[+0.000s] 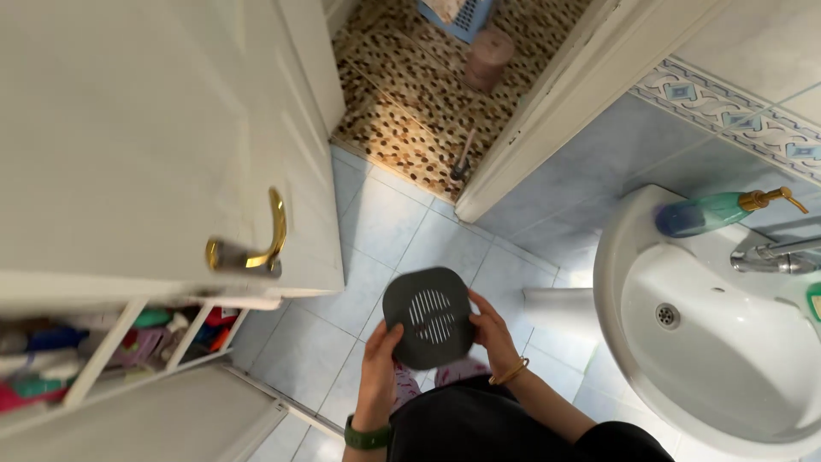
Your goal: Cleaning a bathroom sink using spray and a sponge.
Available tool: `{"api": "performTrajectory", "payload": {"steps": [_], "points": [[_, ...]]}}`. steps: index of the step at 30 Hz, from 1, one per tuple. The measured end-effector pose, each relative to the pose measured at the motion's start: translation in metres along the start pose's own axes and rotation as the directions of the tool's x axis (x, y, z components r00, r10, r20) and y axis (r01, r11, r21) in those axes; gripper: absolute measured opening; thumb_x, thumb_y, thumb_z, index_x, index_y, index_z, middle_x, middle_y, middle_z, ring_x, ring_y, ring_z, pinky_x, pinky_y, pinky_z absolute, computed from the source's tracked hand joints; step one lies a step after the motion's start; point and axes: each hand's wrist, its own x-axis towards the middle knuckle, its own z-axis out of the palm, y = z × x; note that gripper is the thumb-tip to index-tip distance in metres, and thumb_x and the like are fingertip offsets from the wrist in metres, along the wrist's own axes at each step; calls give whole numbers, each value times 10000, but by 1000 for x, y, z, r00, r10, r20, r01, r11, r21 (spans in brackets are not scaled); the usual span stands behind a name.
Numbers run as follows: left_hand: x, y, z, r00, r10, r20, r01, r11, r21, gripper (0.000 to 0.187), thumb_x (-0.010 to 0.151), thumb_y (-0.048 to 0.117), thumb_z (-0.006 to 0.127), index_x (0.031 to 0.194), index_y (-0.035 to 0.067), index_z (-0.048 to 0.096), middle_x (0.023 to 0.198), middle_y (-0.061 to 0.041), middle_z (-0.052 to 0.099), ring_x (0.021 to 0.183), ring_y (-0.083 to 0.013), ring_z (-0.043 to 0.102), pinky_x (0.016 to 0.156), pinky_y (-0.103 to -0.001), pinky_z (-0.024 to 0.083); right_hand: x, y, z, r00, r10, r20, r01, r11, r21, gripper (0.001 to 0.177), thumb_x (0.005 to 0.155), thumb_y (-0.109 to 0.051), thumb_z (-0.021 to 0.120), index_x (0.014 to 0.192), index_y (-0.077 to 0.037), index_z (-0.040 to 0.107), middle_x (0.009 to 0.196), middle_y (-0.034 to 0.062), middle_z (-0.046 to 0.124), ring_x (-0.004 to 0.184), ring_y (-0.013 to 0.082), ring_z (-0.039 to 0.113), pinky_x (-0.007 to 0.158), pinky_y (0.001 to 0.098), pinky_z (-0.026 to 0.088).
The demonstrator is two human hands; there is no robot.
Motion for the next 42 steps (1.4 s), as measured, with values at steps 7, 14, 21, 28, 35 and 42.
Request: {"api": "performTrajectory", "payload": {"steps": [7,14,21,28,35,42], "points": [[117,63,51,998,61,16,-62,996,70,343,1003,158,573,1299,-1,646,1115,-69,714,970,-147,689,850,-328,574,75,-55,12,998,-23,-66,10,983,-181,594,972,-263,533,1539,-168,381,1458,52,567,1297,205,577,1036,381,467],[290,53,83,980,15,-199,41,961,272,334,1000,223,588,1286,71,666,1020,11,698,842,-77,627,687,-276,512,174,-122,-1,993,92,80,-76,981,-179,455,958,-229,597,1397,-116,570,1363,65,657,1226,196,629,1020,363,494],[477,7,105,951,92,-297,31,922,385,236,988,161,626,1189,73,712,797,15,601,616,-90,478,503,-278,422,238,-165,-33,995,69,72,-50,970,-237,402,969,-243,593,1343,-97,618,1294,56,696,1164,182,664,977,356,522],[579,10,158,978,70,-194,-27,976,217,310,1009,181,608,1281,37,647,1051,-17,707,840,-99,650,667,-290,561,238,-186,-52,993,82,-79,-98,971,-218,400,963,-258,589,1329,-107,649,1266,58,724,1153,188,670,973,355,523],[510,-37,127,962,-232,-142,266,910,319,433,962,181,606,1382,106,534,1206,-108,708,999,-229,718,829,-358,611,238,-176,-50,992,117,-54,-126,970,-208,381,972,-265,583,1308,-98,651,1266,51,719,1146,181,668,971,347,514],[341,-34,97,910,-334,-246,405,845,349,303,991,317,587,1210,111,625,1147,-88,735,950,-203,726,822,-344,590,256,-183,-15,983,98,155,-55,965,-256,366,967,-188,617,1316,-78,633,1294,56,695,1159,174,663,959,323,511]]}}
